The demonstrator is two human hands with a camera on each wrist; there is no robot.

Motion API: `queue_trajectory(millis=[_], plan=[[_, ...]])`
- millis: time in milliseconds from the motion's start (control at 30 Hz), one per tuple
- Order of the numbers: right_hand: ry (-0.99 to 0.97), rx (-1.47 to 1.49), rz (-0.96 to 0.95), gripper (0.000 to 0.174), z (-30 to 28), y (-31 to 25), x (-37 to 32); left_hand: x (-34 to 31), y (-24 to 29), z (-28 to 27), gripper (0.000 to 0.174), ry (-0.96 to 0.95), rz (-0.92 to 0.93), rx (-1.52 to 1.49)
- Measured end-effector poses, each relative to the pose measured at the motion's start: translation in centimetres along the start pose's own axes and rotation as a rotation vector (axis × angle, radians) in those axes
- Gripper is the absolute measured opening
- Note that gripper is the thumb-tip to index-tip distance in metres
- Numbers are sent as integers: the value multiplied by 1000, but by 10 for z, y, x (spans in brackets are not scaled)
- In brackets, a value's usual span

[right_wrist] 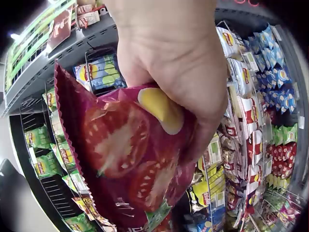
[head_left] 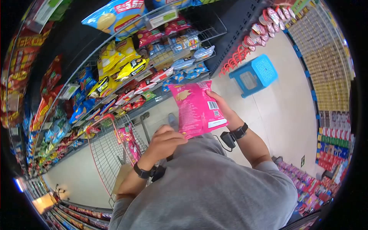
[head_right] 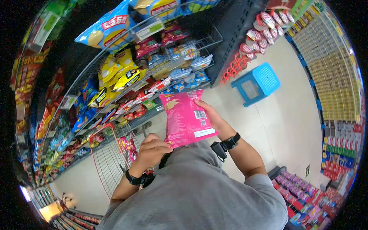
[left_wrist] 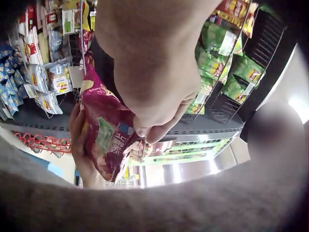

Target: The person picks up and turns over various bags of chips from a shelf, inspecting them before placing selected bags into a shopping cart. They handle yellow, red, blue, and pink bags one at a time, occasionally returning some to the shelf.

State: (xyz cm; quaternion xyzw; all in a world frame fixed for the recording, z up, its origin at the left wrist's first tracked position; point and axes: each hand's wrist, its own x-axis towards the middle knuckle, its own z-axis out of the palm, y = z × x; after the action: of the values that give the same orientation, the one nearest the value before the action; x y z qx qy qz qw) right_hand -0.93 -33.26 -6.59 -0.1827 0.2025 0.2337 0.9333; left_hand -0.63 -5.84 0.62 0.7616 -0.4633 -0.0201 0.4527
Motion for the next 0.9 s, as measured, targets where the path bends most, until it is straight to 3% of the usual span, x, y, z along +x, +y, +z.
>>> queue_trajectory(millis=[233,900], plan=[[8,90,-46,43,13,2,11,6,-27,-19,25,6,-28,-114],[217,-4,-200,36,71,28,58,-2,-102,-98,15,-39,27,-266]])
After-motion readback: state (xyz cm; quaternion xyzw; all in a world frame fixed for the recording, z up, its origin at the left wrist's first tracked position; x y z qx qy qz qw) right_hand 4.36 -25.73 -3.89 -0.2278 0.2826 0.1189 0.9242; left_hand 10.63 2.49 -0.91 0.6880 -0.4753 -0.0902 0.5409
